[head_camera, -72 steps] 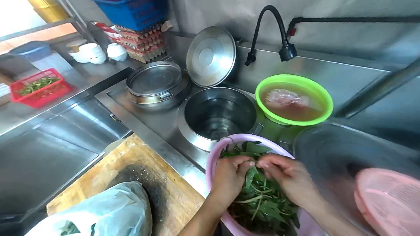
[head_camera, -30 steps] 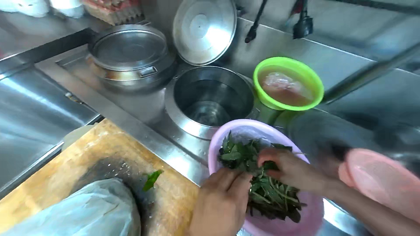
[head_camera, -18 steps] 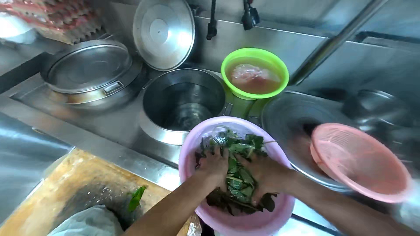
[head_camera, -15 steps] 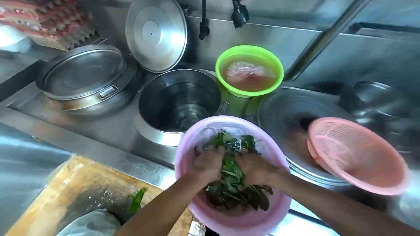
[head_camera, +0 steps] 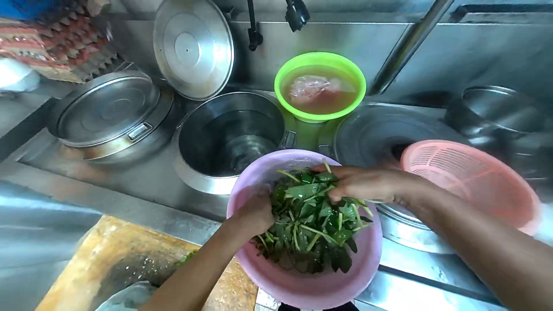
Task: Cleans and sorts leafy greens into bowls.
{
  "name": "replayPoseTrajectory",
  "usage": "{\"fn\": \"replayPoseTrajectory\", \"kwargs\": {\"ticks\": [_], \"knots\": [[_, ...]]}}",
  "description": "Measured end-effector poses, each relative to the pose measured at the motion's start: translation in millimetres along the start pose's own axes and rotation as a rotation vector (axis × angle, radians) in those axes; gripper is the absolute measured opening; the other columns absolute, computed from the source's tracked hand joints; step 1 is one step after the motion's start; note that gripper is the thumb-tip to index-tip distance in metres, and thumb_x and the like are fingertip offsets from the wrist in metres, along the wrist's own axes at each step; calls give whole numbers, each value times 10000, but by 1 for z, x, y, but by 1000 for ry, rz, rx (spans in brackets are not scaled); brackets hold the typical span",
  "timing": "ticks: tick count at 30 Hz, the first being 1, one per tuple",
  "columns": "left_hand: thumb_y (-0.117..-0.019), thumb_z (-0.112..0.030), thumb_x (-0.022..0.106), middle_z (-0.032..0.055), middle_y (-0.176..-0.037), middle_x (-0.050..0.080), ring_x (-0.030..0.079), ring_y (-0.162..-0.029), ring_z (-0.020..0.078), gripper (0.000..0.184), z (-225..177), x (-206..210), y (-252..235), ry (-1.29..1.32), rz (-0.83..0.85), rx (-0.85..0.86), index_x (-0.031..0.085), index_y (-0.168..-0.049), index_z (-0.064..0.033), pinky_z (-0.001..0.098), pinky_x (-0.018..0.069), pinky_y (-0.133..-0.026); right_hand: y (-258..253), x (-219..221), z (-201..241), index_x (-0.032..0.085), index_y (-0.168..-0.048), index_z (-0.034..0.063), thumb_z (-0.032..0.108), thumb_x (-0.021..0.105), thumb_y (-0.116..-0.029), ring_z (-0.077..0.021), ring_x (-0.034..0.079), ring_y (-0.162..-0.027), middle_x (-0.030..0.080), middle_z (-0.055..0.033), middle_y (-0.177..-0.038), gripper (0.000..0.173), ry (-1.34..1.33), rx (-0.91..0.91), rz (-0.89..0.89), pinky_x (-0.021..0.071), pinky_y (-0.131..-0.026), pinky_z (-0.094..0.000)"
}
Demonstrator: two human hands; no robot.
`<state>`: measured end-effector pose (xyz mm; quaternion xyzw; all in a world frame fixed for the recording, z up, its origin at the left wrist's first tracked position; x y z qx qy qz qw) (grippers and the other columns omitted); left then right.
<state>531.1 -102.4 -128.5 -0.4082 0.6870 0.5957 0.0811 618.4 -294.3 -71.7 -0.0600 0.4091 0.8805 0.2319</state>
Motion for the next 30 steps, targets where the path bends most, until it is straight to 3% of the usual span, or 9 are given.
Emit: {"fn": "replayPoseTrajectory", "kwargs": {"ticks": [2,4,8,12,16,20,25,28,30], "knots": [[-979,-261,696,266,-1312,611,607,-1213,433,735,-10,-11,19,-106,-64,-20,318,-1575,-56,601,488,-1009,-22,4,-15,398,-1546,166,200,661,-995,-261,651,-955,637,-156,-1211,611,85,103,56,553,-766,-446],[-991,-270,682,255,-1302,618,618,-1193,435,596,-21,-21,41,-270,-116,-53,465,-1496,-40,596,515,-968,-37,10,-25,549,-1421,75,394,705,-976,-351,669,-1068,673,-195,-1196,569,438,121,-69,544,-900,-568],[-965,-314,712,175,-1129,707,680,-1070,377,302,-40,-20,57,-352,-261,188,723,-1169,-91,575,556,-871,-19,15,-8,666,-1277,86,256,791,-905,-414,678,-1001,655,-207,-1171,427,853,-21,-399,566,-813,-582],[-873,-465,792,191,-1468,514,515,-1338,394,785,-56,16,13,-269,-214,284,487,-1509,-120,571,488,-1037,-51,30,-32,676,-1305,121,102,814,-847,-395,641,-1139,624,-192,-1298,479,793,-172,-235,545,-942,-579],[-992,-117,602,214,-1286,628,649,-1137,403,324,-67,37,7,-361,-239,310,633,-1306,-44,550,558,-891,-83,29,-52,675,-1262,58,-17,724,-870,-433,636,-1147,663,-232,-1225,402,716,-87,-211,513,-961,-607],[-950,34,555,204,-1085,708,720,-978,369,232,-60,64,36,-427,-371,498,734,-1092,-6,497,604,-791,-78,8,-33,692,-1219,17,-29,638,-932,-453,637,-1142,673,-252,-1193,296,724,35,-267,512,-950,-618],[-1019,-127,571,256,-1213,670,629,-1168,458,249,-52,57,61,-369,245,318,691,-1208,-18,653,503,-945,-34,-3,11,689,-1317,107,109,746,-926,-413,620,-1185,674,-202,-1241,395,949,-24,-66,494,-986,-606],[-1036,-247,570,237,-1139,702,653,-1121,446,281,-45,24,70,-321,110,290,732,-1132,-38,660,504,-925,-27,30,10,777,-1126,133,295,746,-942,-367,668,-1073,709,-144,-1133,247,1024,-190,-84,536,-911,-591],[-1055,-251,546,228,-1160,689,654,-1126,424,294,-37,0,58,-329,-49,201,701,-1170,-29,619,521,-927,-38,60,-13,759,-1181,129,246,729,-947,-426,622,-1143,655,-186,-1256,263,1020,-156,49,510,-930,-647]]}}
Point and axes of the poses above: each hand's wrist, its own y-axis away from the middle knuckle, its own x-axis out of the palm, z = x × y, the point moved 4 cm from there along -y, towards the middle knuckle
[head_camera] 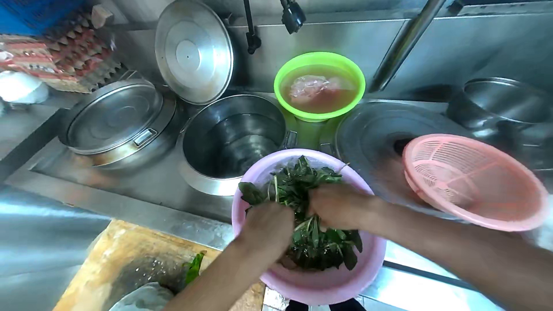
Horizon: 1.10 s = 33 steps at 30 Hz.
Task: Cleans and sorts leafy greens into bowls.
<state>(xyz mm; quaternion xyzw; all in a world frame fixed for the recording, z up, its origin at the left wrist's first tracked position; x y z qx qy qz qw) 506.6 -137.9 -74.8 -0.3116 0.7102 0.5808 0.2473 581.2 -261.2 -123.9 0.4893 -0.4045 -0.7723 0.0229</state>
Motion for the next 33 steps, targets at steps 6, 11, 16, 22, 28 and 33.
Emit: {"fn": "replayPoseTrajectory", "kwargs": {"ticks": [6,11,16,22,28,33], "knots": [[-911,-360,772,273,-1438,516,536,-1302,452,770,30,18,-72,96,29,-181,423,-1502,-9,630,463,-1039,-13,50,6,540,-1419,-9,-61,573,-948,-539,540,-1244,411,-323,-1498,475,-67,41,30,527,-947,-630],[-920,-218,751,262,-1361,586,568,-1268,422,607,37,22,-80,408,-39,-159,516,-1440,-10,609,461,-1043,3,26,-14,704,-1206,43,-14,675,-891,-414,646,-1098,579,-208,-1330,321,-195,185,-213,569,-883,-573],[-1005,-141,644,168,-1115,674,648,-860,262,328,51,-10,-39,817,-151,19,607,-1324,-74,432,543,-719,36,32,-14,745,-1172,85,-49,627,-906,-371,607,-1207,650,-156,-1276,320,-85,-43,-262,523,-988,-541],[-1022,-108,551,174,-1444,553,606,-1210,299,621,56,-11,-24,780,-71,-13,328,-1599,-163,490,522,-965,39,-22,-33,641,-1409,218,203,822,-880,-340,572,-1297,586,-96,-1448,559,-252,25,-153,472,-1058,-578],[-737,-233,937,249,-1690,92,392,-1435,484,1307,32,0,-24,166,70,-92,16,-1664,-184,616,440,-1084,-16,-8,-40,93,-1673,269,420,1004,-592,-567,257,-1479,-9,-225,-1715,1422,-170,41,-4,385,-1080,-707],[-655,-257,981,212,-1709,-8,298,-1470,519,1375,38,33,-65,33,66,-6,51,-1664,-166,657,420,-1079,-45,20,-33,363,-1597,188,266,947,-712,-531,511,-1290,301,-256,-1619,1063,-109,20,-13,499,-943,-690]]}}
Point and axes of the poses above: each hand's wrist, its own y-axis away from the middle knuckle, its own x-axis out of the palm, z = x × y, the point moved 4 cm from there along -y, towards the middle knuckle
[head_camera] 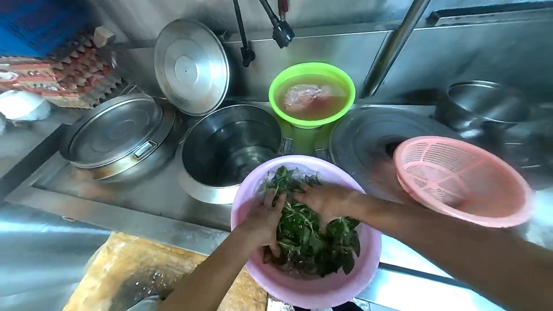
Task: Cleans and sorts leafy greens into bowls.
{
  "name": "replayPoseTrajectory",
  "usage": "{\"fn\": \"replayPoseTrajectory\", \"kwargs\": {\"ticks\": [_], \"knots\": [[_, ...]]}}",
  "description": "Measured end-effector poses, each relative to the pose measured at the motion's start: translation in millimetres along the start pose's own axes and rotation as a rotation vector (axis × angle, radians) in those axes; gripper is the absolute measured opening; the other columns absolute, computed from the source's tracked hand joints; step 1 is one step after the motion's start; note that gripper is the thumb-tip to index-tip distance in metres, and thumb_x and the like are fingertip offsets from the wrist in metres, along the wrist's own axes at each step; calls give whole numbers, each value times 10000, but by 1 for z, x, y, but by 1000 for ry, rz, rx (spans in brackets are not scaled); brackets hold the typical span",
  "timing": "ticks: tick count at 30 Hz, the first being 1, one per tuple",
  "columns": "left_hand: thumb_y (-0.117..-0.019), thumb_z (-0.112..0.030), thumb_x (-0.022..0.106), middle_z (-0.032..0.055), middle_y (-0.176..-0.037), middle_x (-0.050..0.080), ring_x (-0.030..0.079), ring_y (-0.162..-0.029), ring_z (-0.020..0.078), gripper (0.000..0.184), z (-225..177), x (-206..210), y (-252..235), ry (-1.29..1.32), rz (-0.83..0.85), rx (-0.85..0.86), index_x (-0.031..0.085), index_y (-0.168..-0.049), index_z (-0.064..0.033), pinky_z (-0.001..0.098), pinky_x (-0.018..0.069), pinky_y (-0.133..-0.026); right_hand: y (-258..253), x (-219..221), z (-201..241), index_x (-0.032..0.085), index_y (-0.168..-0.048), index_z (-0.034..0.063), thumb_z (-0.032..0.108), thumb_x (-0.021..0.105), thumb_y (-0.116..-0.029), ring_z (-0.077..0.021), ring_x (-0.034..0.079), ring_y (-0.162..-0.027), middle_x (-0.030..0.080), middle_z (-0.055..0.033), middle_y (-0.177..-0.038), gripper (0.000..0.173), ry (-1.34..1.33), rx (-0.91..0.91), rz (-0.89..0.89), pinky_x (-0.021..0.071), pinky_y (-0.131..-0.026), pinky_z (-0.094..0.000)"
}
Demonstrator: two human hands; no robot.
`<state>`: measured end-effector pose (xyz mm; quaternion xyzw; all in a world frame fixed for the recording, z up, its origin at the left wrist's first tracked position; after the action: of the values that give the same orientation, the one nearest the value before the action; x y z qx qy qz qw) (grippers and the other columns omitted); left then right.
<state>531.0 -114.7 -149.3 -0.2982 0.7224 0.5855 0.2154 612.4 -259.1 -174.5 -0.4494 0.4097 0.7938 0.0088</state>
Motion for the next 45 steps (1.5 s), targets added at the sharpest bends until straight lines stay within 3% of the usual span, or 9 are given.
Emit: {"fn": "replayPoseTrajectory", "kwargs": {"ticks": [3,5,9,15,19,23,28,42,45], "knots": [[-798,-190,866,267,-1498,464,517,-1313,484,974,5,0,-13,10,-23,30,312,-1598,-145,666,454,-1030,2,1,-11,623,-1371,118,103,830,-808,-415,607,-1185,591,-208,-1353,599,-107,-64,-94,506,-965,-618],[-887,-174,782,265,-1436,530,532,-1310,458,854,8,-5,-9,32,-5,6,312,-1600,-151,644,446,-1051,17,-8,-14,636,-1364,118,59,817,-815,-383,604,-1213,635,-183,-1313,582,-210,-96,-144,485,-1007,-597],[-832,-170,854,277,-1603,308,543,-1282,492,1143,0,-26,23,28,46,-67,70,-1664,-175,626,478,-1024,68,-41,-12,297,-1636,193,119,888,-802,-323,376,-1497,371,-127,-1639,1025,-328,-139,-63,338,-1196,-542],[-565,-250,1025,127,-1712,-174,259,-1502,491,1544,-4,-32,1,-96,-50,82,-63,-1660,-251,624,425,-1083,65,-11,-8,50,-1674,225,416,1014,-571,-572,321,-1437,71,-285,-1688,1477,-150,100,26,398,-1055,-709],[-596,-279,1005,221,-1710,7,260,-1487,530,1490,6,-8,-36,11,6,181,-32,-1662,-199,688,326,-1131,36,24,16,-26,-1669,233,357,994,-621,-642,399,-1331,-49,-332,-1671,1468,-282,183,-32,432,-984,-734],[-647,-247,968,204,-1668,244,345,-1483,426,1357,-2,1,-33,160,3,185,72,-1662,-159,641,322,-1163,27,22,26,161,-1657,184,44,863,-718,-553,495,-1294,208,-320,-1625,1181,-437,268,-119,481,-989,-667],[-680,-140,932,216,-1569,406,415,-1449,349,1159,-15,-9,-11,354,-53,175,242,-1609,-72,503,358,-1188,39,4,21,486,-1500,97,11,777,-776,-406,524,-1332,524,-227,-1451,786,-594,264,-235,451,-1069,-598],[-507,-223,946,128,-1357,614,602,-1253,256,1140,-21,-79,72,348,-458,291,424,-1515,-117,479,504,-1056,130,-89,57,580,-1396,132,26,754,-807,-369,627,-1136,598,-171,-1302,623,-561,204,-460,544,-859,-599],[-556,-139,943,182,-1415,566,559,-1312,294,1141,-16,-65,60,421,-364,234,379,-1546,-91,491,467,-1097,113,-77,54,580,-1395,87,-1,734,-822,-420,602,-1182,599,-220,-1304,600,-562,194,-416,512,-907,-643]]}}
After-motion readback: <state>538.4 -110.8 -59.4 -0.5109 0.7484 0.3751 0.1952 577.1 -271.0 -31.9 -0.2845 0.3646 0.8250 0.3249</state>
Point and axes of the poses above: each hand's wrist, its own y-axis away from the middle knuckle, its own x-axis out of the palm, z = x × y, the point moved 4 cm from there along -y, towards the middle knuckle
